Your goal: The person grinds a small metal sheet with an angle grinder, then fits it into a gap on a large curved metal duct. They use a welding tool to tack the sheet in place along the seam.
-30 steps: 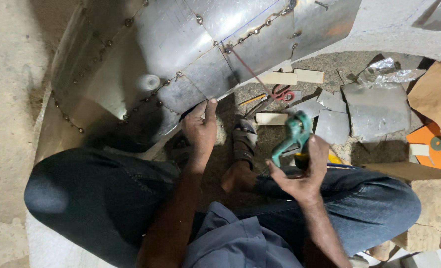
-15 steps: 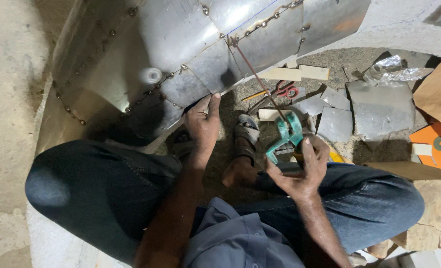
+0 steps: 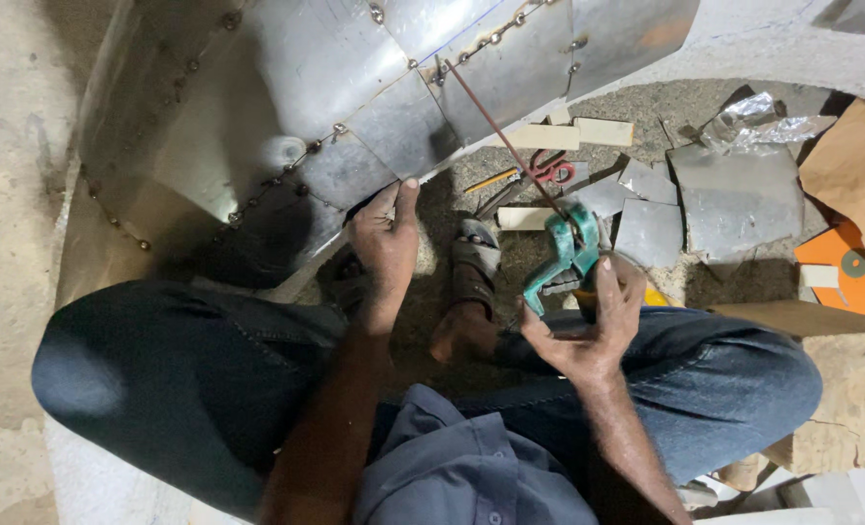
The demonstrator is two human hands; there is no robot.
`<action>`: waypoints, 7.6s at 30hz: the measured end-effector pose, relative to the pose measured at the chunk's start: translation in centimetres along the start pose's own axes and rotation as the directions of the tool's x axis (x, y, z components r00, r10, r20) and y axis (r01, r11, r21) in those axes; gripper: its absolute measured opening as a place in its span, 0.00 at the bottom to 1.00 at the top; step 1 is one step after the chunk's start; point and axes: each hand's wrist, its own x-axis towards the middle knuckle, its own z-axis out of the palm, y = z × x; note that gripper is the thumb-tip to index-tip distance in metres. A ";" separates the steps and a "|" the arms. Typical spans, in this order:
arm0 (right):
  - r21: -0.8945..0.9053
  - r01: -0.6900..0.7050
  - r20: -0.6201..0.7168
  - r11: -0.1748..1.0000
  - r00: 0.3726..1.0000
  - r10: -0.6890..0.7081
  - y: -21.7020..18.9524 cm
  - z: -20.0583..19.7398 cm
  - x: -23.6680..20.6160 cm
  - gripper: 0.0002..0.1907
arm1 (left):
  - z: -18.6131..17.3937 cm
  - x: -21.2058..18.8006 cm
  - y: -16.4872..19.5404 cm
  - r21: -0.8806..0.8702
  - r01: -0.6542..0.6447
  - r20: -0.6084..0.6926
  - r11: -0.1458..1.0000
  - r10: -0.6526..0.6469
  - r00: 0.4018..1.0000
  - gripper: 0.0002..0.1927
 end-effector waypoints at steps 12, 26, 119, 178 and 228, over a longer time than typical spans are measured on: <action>0.001 0.032 0.053 0.999 0.998 -0.032 -1.1 0.7 -0.1 0.49 | -0.5 0.3 0.3 -0.017 0.014 -0.010 1.000 -0.014 1.000 0.10; -0.010 0.024 0.054 1.000 0.998 -0.024 -1.4 1.0 0.2 0.48 | -0.5 0.1 -0.4 -0.019 -0.010 -0.005 1.000 0.010 1.000 0.09; 0.713 -0.485 0.032 0.507 0.744 0.667 -0.4 -0.1 -5.6 0.52 | -3.0 -1.0 -0.9 0.123 0.004 -0.041 0.992 0.001 0.999 0.13; 0.819 -0.416 -0.048 0.395 0.637 0.770 4.9 -1.1 -8.9 0.46 | 1.3 -2.1 0.2 0.104 -0.007 -0.309 0.995 0.039 0.950 0.11; 0.869 -0.418 0.046 0.264 0.601 0.798 5.9 -4.0 -8.4 0.51 | 2.9 -3.4 2.5 0.158 0.107 -0.188 0.982 -0.076 0.979 0.07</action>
